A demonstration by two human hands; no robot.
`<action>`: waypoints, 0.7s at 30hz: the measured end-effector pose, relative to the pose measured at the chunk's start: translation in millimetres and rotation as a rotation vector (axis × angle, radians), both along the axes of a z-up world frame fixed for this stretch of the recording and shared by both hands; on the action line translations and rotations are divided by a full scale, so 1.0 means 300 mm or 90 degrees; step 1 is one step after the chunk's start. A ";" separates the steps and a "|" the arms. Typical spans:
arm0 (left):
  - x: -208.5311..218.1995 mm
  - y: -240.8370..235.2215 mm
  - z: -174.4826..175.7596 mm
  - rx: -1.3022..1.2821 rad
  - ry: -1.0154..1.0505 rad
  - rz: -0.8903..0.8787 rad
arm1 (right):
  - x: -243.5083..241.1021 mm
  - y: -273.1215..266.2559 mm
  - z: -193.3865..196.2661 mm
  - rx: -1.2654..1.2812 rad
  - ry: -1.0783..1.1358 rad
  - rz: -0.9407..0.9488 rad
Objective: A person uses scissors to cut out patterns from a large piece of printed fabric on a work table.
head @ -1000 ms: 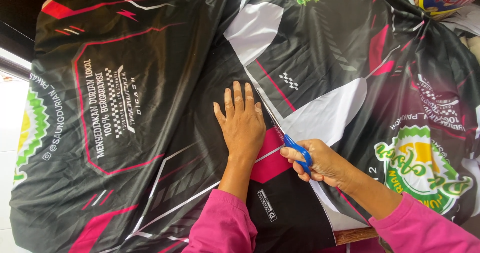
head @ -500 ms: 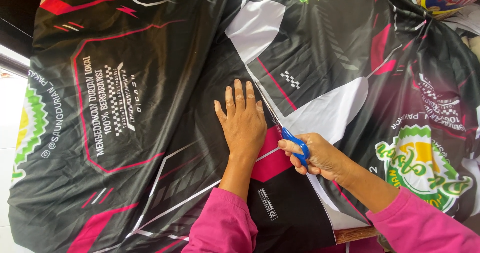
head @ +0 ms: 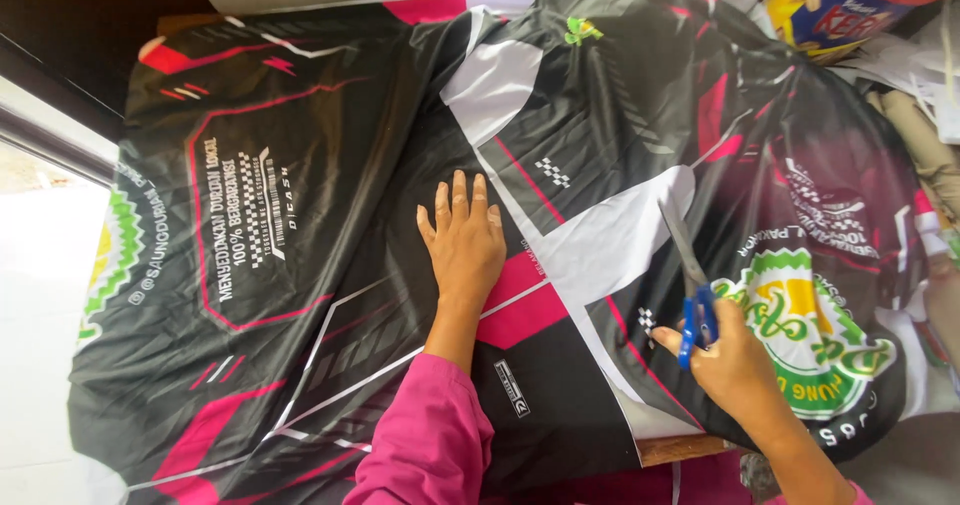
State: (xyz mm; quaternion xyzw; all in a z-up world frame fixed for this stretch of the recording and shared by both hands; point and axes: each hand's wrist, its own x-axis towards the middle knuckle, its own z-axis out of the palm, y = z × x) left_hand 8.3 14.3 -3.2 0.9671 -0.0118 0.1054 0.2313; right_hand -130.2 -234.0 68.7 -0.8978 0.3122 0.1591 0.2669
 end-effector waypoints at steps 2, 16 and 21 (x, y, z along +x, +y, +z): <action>0.001 0.000 0.002 -0.035 0.008 -0.008 | -0.072 -0.133 -0.117 -0.123 -0.185 0.048; -0.697 0.307 0.044 0.002 -0.080 -0.043 | -0.167 -0.284 -0.333 -0.132 -0.520 0.096; -0.720 0.328 0.007 0.119 -0.163 -0.041 | -0.233 -0.366 -0.345 -0.188 -0.552 0.117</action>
